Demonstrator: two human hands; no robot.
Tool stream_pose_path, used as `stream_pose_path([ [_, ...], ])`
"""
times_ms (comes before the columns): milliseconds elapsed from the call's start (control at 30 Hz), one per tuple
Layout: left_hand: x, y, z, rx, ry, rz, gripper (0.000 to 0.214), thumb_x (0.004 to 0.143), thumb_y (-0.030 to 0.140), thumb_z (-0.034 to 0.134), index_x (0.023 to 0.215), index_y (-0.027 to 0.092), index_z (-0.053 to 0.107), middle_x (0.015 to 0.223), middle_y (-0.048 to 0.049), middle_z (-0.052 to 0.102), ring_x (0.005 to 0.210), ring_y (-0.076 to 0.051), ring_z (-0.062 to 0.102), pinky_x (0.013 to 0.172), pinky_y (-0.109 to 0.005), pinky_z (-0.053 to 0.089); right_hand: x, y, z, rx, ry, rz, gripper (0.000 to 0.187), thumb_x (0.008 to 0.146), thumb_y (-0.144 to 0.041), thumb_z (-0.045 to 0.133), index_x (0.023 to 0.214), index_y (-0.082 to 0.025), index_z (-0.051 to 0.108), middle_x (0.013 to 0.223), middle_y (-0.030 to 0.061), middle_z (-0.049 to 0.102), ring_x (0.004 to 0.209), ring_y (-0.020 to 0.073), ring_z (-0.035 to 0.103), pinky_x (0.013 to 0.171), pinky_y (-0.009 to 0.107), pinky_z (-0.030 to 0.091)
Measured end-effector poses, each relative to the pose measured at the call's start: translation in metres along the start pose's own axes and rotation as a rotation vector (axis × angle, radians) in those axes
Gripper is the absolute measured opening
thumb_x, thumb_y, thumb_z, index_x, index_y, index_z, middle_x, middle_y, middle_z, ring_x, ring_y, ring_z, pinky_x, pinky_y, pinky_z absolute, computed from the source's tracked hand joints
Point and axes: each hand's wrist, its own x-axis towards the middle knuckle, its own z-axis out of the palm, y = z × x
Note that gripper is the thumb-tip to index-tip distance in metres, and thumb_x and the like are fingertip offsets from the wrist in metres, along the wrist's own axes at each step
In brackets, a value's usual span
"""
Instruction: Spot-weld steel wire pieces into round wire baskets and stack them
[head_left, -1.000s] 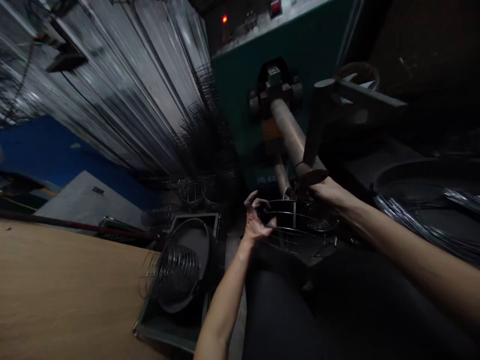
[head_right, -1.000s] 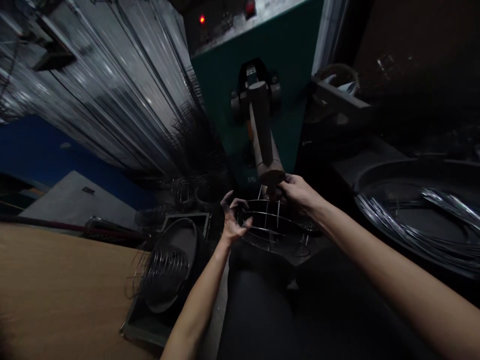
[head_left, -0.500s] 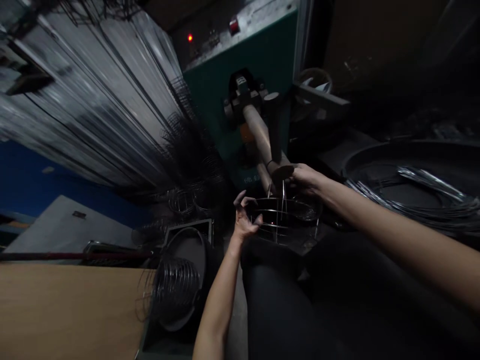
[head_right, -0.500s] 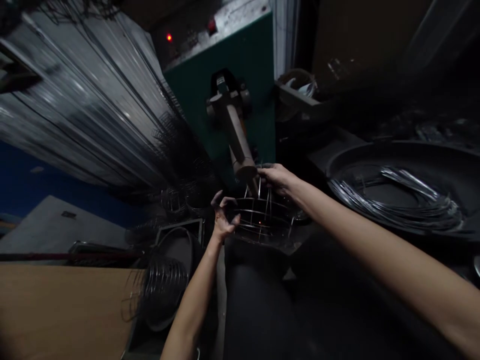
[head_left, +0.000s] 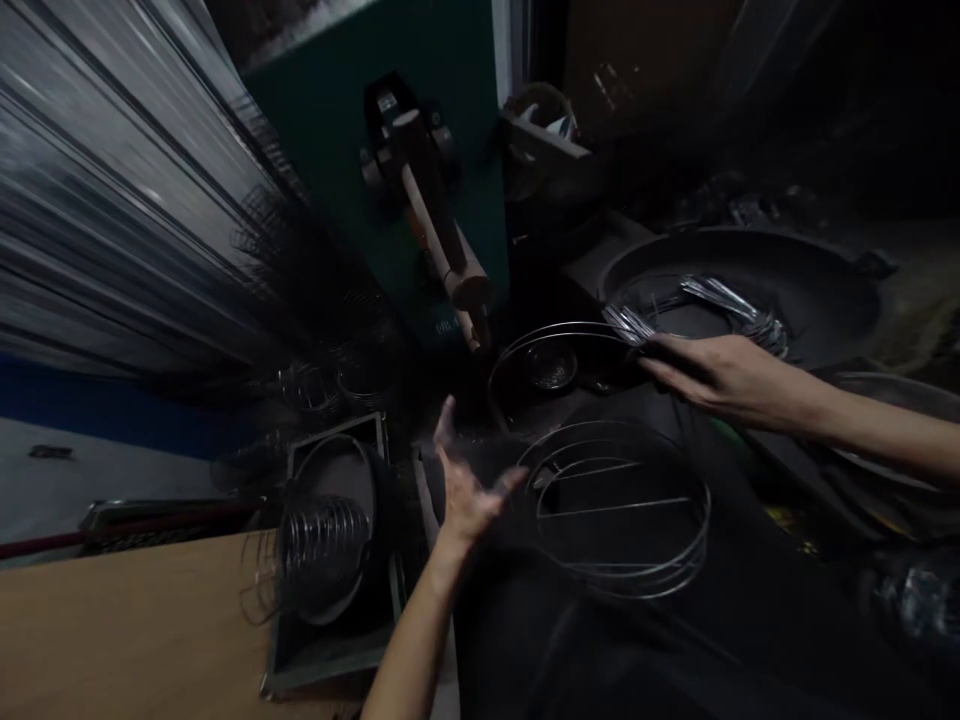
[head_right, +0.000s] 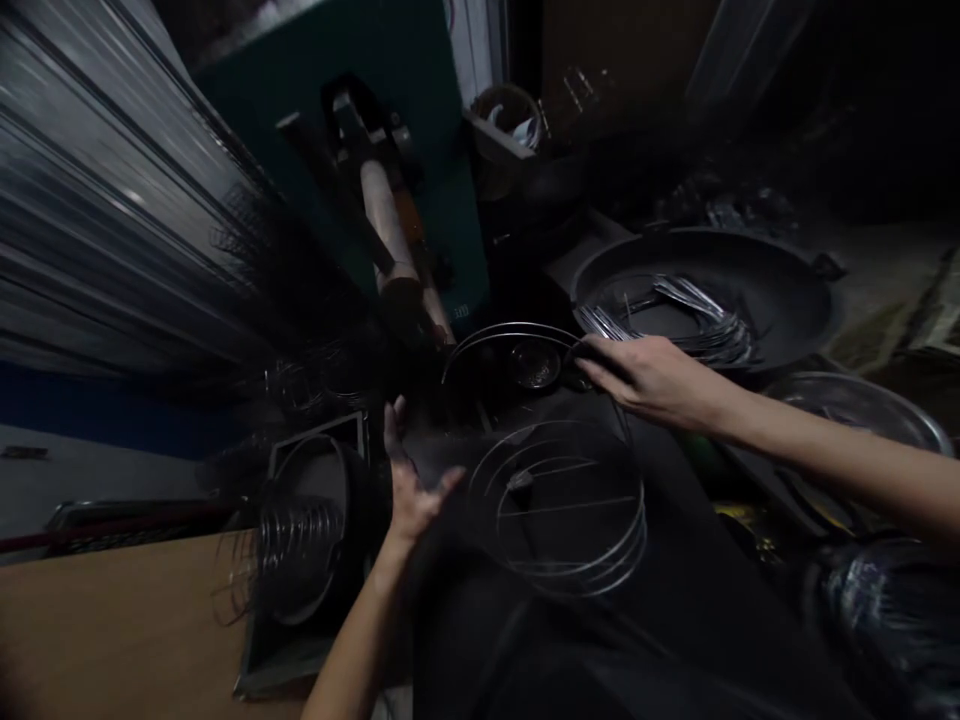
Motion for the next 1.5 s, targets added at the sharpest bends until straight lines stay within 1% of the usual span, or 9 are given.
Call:
stream_pose_path([
  [200,-0.001,0.032,0.025,-0.562,-0.173,-0.594,0.046,0.089,0.053,0.05,0.118,0.018,0.059,0.056,0.0041,0.051,0.048,-0.007,0.044,0.054,-0.02,0.042,0.051,0.01,0.068,0.263,-0.023,0.02,0.034,0.089,-0.037,0.042,0.105,-0.019,0.065,0.102,0.0082,0.069,0.092,0.0238,0.065,0.083,0.033,0.049],
  [333,-0.001,0.051,0.087,-0.734,-0.161,-0.695,0.048,0.085,0.058,0.053,0.101,0.014,0.063,0.05,0.0068,0.041,0.043,-0.004,0.035,0.045,-0.017,0.029,0.095,0.008,0.112,0.204,-0.109,0.024,0.028,0.087,-0.022,0.051,0.108,-0.02,0.069,0.106,0.0053,0.068,0.097,0.0193,0.064,0.089,0.028,0.048],
  [467,0.014,0.04,0.112,-0.771,-0.084,-0.738,0.052,0.079,0.062,0.058,0.102,0.016,0.06,0.05,0.0081,0.039,0.043,-0.004,0.033,0.044,-0.017,0.025,0.117,-0.007,0.112,0.013,-0.053,-0.171,0.029,0.089,-0.024,0.052,0.112,-0.021,0.069,0.105,0.0082,0.067,0.09,0.0191,0.064,0.08,0.028,0.047],
  [633,0.027,0.023,0.086,-0.789,-0.124,-0.669,0.062,0.074,0.068,0.06,0.103,0.014,0.062,0.055,0.0047,0.05,0.049,-0.005,0.043,0.05,-0.019,0.034,0.119,-0.016,0.091,-0.119,-0.109,-0.365,0.033,0.089,-0.028,0.055,0.121,-0.025,0.065,0.097,0.0065,0.07,0.085,0.0197,0.063,0.081,0.031,0.042],
  [967,0.05,0.009,0.05,-0.77,-0.39,-0.739,0.043,0.071,0.05,0.071,0.09,0.012,0.065,0.063,0.0017,0.062,0.053,-0.006,0.055,0.057,-0.019,0.043,0.059,-0.019,0.068,-0.054,-0.156,-0.131,0.065,0.083,-0.015,0.046,0.147,-0.021,0.035,0.129,0.012,0.057,0.105,0.0286,0.06,0.082,0.037,0.047],
  [1133,0.059,-0.005,0.056,-0.866,-0.436,-0.771,0.04,0.072,0.046,0.074,0.088,0.011,0.062,0.067,-0.0012,0.065,0.058,-0.01,0.061,0.064,-0.024,0.049,-0.001,-0.032,0.07,0.456,-0.256,0.188,0.048,0.092,-0.039,0.04,0.129,-0.013,0.057,0.122,0.0141,0.061,0.108,0.0283,0.059,0.096,0.04,0.044],
  [1267,0.07,-0.006,0.058,-0.744,-0.513,-0.681,0.035,0.081,0.045,0.065,0.093,0.012,0.06,0.07,-0.0022,0.066,0.064,-0.013,0.063,0.068,-0.027,0.051,-0.024,-0.055,0.076,0.835,-0.519,0.359,0.055,0.075,-0.066,0.06,0.093,-0.014,0.068,0.088,0.01,0.069,0.08,0.0235,0.063,0.072,0.032,0.051],
  [1367,0.05,0.004,0.041,-0.433,-0.468,-0.487,0.029,0.089,0.043,0.054,0.097,0.016,0.062,0.084,-0.0048,0.068,0.082,-0.017,0.065,0.078,-0.031,0.051,-0.016,-0.066,0.073,0.884,-0.562,0.457,0.057,0.057,-0.068,0.072,0.072,-0.014,0.065,0.062,0.0051,0.061,0.057,0.0165,0.055,0.052,0.026,0.043],
  [1500,-0.033,0.01,0.022,0.047,-0.54,-0.124,0.041,0.086,0.038,0.056,0.124,0.022,0.054,0.122,-0.0116,0.058,0.115,-0.027,0.053,0.099,-0.046,0.042,-0.007,-0.065,0.059,0.852,-0.544,0.503,0.057,0.055,-0.069,0.073,0.072,-0.015,0.064,0.057,0.0031,0.058,0.05,0.0127,0.048,0.046,0.024,0.037],
])
